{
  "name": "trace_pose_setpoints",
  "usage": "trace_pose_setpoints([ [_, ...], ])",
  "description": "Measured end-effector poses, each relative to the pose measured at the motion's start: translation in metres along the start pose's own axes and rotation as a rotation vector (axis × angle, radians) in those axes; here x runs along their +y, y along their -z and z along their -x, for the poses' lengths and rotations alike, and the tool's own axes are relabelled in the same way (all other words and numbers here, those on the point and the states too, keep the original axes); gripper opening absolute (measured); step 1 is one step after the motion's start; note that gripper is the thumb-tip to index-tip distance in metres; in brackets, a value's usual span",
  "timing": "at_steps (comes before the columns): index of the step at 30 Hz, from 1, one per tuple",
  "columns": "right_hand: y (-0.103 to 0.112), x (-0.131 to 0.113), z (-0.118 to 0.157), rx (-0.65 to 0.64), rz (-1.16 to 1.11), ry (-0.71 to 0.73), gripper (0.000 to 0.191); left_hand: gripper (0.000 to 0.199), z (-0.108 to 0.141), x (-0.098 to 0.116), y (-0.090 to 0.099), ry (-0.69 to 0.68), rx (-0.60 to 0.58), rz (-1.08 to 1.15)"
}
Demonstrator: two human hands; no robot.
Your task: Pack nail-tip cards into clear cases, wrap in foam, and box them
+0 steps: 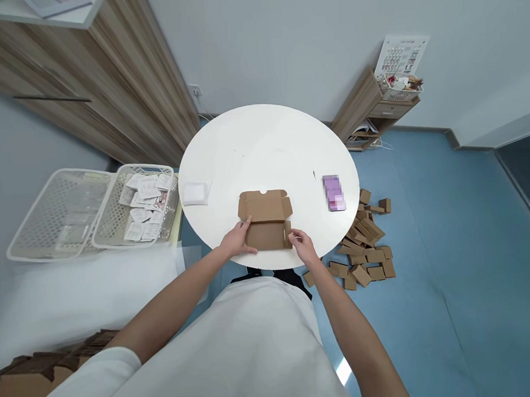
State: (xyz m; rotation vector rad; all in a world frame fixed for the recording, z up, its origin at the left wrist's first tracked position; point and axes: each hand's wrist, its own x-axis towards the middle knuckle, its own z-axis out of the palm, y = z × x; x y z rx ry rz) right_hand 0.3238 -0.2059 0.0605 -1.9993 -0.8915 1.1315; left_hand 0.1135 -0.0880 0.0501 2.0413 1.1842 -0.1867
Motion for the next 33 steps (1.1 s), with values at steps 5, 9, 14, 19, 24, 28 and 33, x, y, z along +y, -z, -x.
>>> trace_pose_setpoints([
  [5, -0.020, -0.008, -0.003, 0.123, 0.181, 0.086, 0.037, 0.116, -0.002, 0.012, -0.007, 0.018, -0.014, 0.000],
  [9, -0.020, 0.002, -0.007, 0.256, 0.264, -0.021, 0.047, 0.115, -0.001, 0.013, -0.009, 0.022, -0.028, 0.038],
  [14, -0.015, 0.013, -0.010, 0.130, 0.331, -0.148, 0.022, 0.114, -0.003, 0.009, -0.010, 0.008, -0.045, 0.030],
  [19, -0.018, 0.016, -0.014, 0.104, 0.411, -0.169, 0.012, 0.113, 0.001, 0.005, -0.020, -0.015, -0.001, 0.102],
  [24, -0.017, 0.015, -0.017, 0.055, 0.384, -0.160, 0.013, 0.099, 0.027, -0.003, -0.044, -0.007, 0.188, 0.382],
  [28, -0.012, 0.013, -0.018, 0.006, 0.323, -0.176, 0.016, 0.068, 0.040, -0.009, -0.057, 0.082, 0.257, 0.584],
  [33, -0.001, 0.011, -0.014, -0.132, 0.106, -0.268, 0.046, 0.052, 0.038, -0.008, -0.044, 0.270, 0.231, 0.715],
])
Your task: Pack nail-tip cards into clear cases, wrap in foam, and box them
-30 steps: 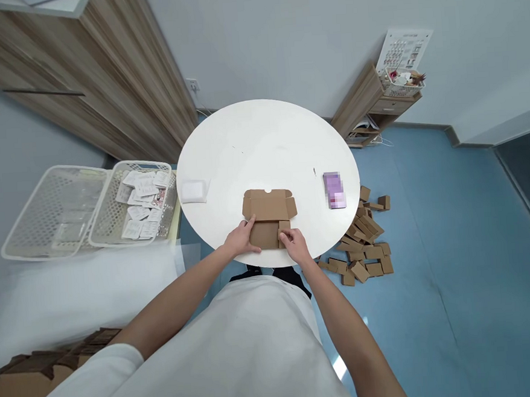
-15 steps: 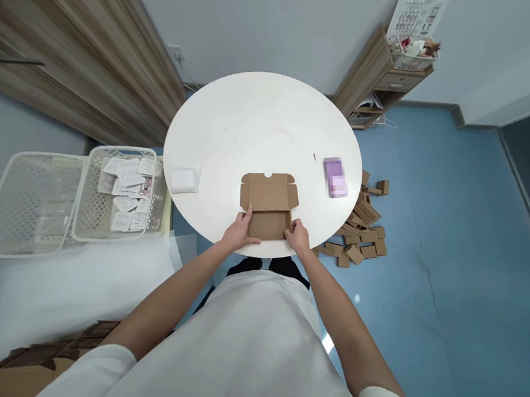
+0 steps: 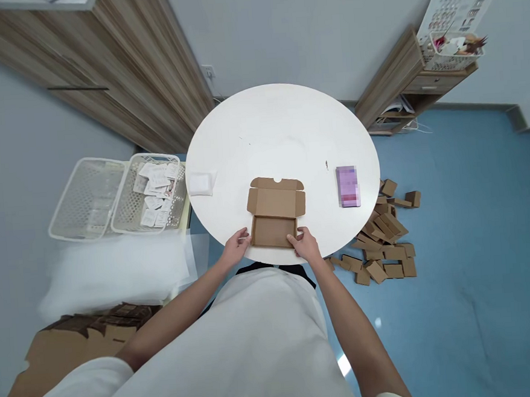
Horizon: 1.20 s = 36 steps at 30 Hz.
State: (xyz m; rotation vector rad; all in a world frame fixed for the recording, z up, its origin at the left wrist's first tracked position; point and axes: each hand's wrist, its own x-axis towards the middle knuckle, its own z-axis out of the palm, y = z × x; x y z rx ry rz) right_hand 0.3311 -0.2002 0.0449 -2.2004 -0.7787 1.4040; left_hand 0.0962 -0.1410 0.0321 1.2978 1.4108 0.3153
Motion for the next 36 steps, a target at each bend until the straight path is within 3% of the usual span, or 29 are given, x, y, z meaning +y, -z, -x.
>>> trace_pose_setpoints([
  [5, 0.003, 0.007, 0.013, -0.169, -0.301, -0.036, 0.055, 0.063, 0.004, 0.022, 0.008, 0.180, -0.113, 0.106],
  [9, 0.002, 0.015, 0.010, -0.184, -0.351, 0.045, 0.062, 0.070, 0.009, 0.033, 0.004, 0.217, -0.205, 0.153],
  [20, 0.037, 0.004, -0.023, -0.171, -0.463, 0.148, 0.064, 0.066, -0.018, 0.061, -0.027, 0.162, -0.163, 0.220],
  [27, 0.038, 0.007, -0.035, -0.187, -0.512, 0.162, 0.068, 0.071, -0.019, 0.068, -0.044, 0.160, -0.074, 0.262],
  [31, 0.035, 0.011, -0.032, -0.107, -0.514, 0.123, 0.061, 0.072, -0.016, 0.059, -0.047, 0.138, -0.016, 0.240],
  [36, 0.034, 0.000, -0.016, 0.143, -0.461, 0.218, 0.045, 0.067, -0.017, 0.051, -0.035, 0.130, 0.016, 0.205],
])
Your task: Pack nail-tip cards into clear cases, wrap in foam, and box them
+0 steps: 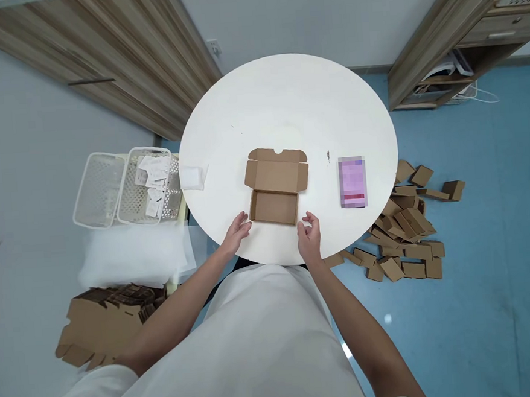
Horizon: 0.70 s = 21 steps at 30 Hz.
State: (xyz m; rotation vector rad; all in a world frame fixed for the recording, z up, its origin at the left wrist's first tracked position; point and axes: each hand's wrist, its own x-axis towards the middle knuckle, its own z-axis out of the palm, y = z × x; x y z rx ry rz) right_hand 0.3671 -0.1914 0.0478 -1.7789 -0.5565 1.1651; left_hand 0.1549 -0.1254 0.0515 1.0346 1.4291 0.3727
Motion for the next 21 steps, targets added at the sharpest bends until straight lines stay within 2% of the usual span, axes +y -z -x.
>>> trace_pose_setpoints([
  [2, -0.009, -0.012, 0.004, 0.007, 0.018, 0.079, 0.042, 0.064, -0.002, 0.000, 0.011, -0.001, 0.032, -0.006],
  [5, -0.033, -0.032, 0.007, -0.084, 0.037, 0.166, 0.038, 0.057, -0.007, -0.002, 0.034, -0.024, 0.160, -0.061],
  [8, -0.071, -0.051, 0.004, -0.235, 0.075, 0.169, 0.034, 0.051, -0.014, -0.008, 0.069, -0.044, 0.348, -0.149],
  [11, -0.119, -0.064, -0.005, -0.391, 0.139, 0.075, 0.036, 0.053, -0.028, -0.014, 0.111, -0.045, 0.470, -0.154],
  [13, -0.154, -0.067, -0.015, -0.428, 0.189, 0.019, 0.037, 0.055, -0.042, -0.015, 0.140, -0.061, 0.485, -0.135],
  [16, -0.202, -0.066, -0.032, -0.418, 0.242, -0.029, 0.039, 0.056, -0.068, -0.014, 0.176, -0.157, 0.452, -0.138],
  [18, -0.228, -0.065, -0.043, -0.400, 0.271, -0.050, 0.040, 0.057, -0.086, -0.013, 0.192, -0.214, 0.444, -0.133],
  [21, -0.258, -0.065, -0.056, -0.356, 0.327, -0.042, 0.045, 0.056, -0.106, -0.009, 0.201, -0.288, 0.450, -0.100],
])
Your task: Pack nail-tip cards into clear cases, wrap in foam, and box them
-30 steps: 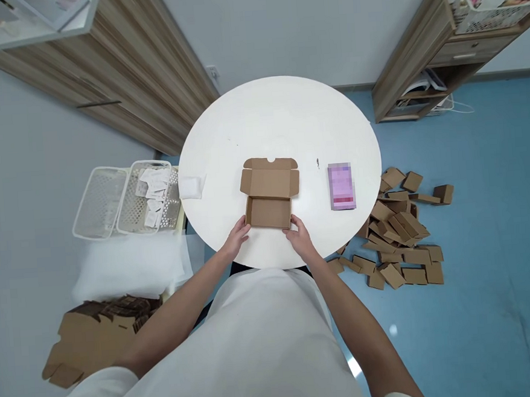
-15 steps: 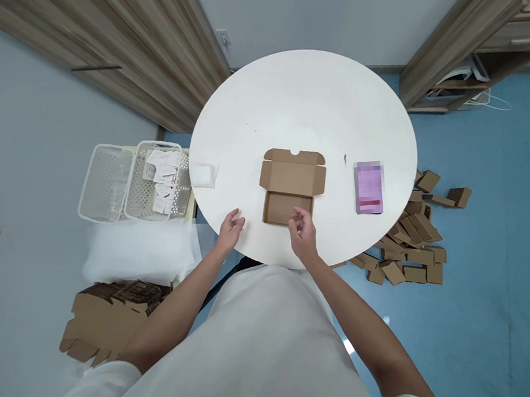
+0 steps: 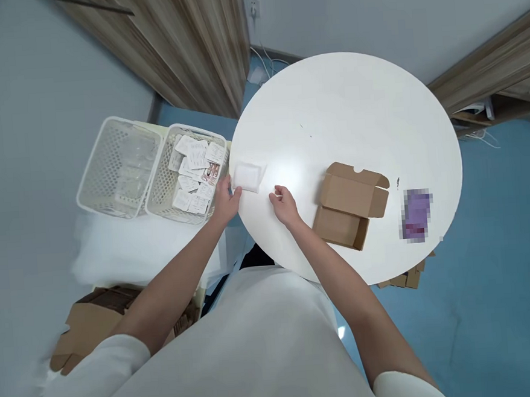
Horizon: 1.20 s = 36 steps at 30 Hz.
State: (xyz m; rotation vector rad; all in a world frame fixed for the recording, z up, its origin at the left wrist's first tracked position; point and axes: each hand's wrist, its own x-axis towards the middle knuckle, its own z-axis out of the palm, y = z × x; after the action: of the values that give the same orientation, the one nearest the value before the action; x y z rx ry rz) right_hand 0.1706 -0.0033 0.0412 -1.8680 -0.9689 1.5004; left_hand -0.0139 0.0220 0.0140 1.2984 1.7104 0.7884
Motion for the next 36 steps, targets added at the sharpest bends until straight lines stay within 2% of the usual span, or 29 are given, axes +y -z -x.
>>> trace_pose_setpoints([
  [5, -0.034, -0.013, -0.026, 0.068, -0.004, -0.003, 0.057, 0.048, -0.013, 0.005, -0.008, -0.029, 0.049, 0.089],
  [10, -0.058, -0.010, -0.039, 0.083, 0.013, 0.067, 0.053, 0.037, -0.020, 0.002, -0.010, -0.032, 0.013, 0.085],
  [15, -0.054, 0.000, -0.028, 0.027, -0.094, 0.035, 0.041, 0.036, -0.019, -0.004, -0.013, 0.017, -0.083, 0.172],
  [19, -0.042, 0.015, 0.002, 0.130, -0.049, 0.057, 0.039, 0.036, 0.012, 0.004, -0.021, 0.049, -0.083, 0.175],
  [23, -0.016, 0.030, 0.040, 0.090, -0.068, 0.082, 0.039, 0.034, 0.056, 0.020, -0.031, 0.055, -0.092, 0.174],
  [27, 0.032, 0.033, 0.066, 0.075, -0.132, 0.213, 0.039, 0.033, 0.085, 0.049, -0.053, -0.026, -0.110, 0.207],
  [32, 0.103, 0.039, 0.080, 0.129, -0.206, 0.292, 0.036, 0.033, 0.103, 0.094, -0.101, -0.101, -0.204, 0.192],
  [36, 0.145, 0.060, 0.083, 0.223, -0.201, 0.249, 0.035, 0.032, 0.117, 0.113, -0.140, -0.109, -0.275, 0.112],
])
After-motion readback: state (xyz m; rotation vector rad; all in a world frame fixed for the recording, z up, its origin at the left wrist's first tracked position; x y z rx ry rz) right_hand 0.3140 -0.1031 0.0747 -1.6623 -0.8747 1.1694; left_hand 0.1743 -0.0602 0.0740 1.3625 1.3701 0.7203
